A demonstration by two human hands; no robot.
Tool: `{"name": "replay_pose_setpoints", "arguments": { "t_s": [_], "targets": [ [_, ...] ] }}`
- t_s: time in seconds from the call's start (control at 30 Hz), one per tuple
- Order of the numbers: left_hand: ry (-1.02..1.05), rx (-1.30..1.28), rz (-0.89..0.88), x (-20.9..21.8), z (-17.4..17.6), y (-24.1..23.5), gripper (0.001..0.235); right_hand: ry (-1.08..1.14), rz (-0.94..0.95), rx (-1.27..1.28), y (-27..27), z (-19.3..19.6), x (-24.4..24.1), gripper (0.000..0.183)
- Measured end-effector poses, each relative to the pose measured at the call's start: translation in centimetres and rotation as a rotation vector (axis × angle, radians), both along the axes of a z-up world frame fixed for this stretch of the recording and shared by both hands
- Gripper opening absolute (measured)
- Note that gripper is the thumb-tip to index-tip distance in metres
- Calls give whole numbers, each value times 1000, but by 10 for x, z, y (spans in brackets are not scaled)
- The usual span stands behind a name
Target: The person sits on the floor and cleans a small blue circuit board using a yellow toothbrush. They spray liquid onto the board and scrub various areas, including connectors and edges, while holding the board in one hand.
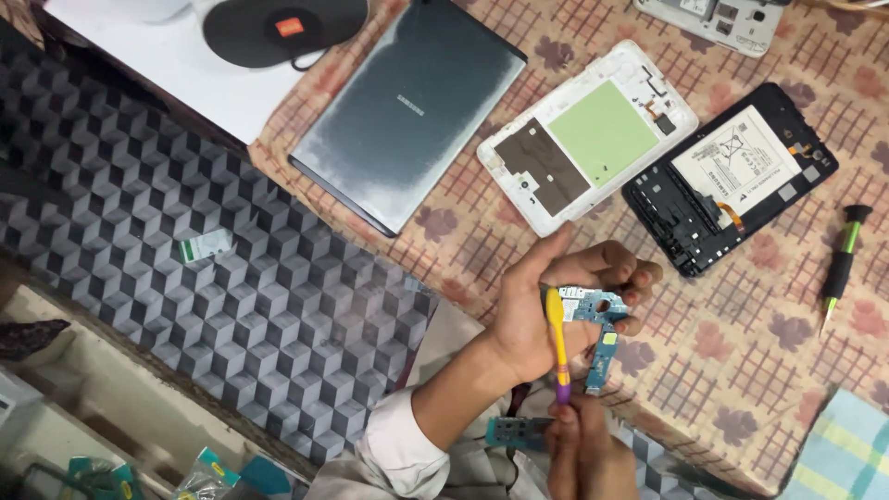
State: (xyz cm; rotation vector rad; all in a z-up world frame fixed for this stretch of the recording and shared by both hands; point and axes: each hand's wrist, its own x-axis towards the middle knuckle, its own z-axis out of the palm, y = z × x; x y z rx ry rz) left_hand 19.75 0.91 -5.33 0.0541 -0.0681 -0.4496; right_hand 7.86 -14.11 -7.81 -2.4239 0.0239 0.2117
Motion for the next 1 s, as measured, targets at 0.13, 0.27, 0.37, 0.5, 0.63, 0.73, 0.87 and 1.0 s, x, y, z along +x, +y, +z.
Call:
{"name": "replay_pose_setpoints", "arguments": {
  "t_s": [0.13, 0.27, 0.37, 0.5, 0.63, 0.73, 0.87, 1.0],
  "targets": [
    [-32, -34, -54, 1, -8, -5, 58, 24, -92, 37, -2, -5, -7, 16],
    [-42, -37, -80, 2, -3, 2, 62, 35, -89, 71, 8, -6, -6, 15],
    [-36, -3, -68, 2, -2, 0, 62, 13, -85, 67, 7, -8, -7, 13],
    [-43, 55, -65, 3, -5, -3, 59, -68, -44, 119, 2, -10, -13, 14],
    [-40, -55, -66, 2, -2, -1, 60, 14, -99, 78, 2, -10, -10, 12],
    [-72, -34, -74, 0, -5, -4, 61, -36, -49, 50, -4, -10, -15, 10],
    [2, -29, -84, 3, -3, 2, 59, 18, -55, 25, 0, -8, -15, 11],
    [-57, -81, -63, 5, -3, -1, 60, 58, -144, -40, -7, -3, -10, 12]
  ]
}}
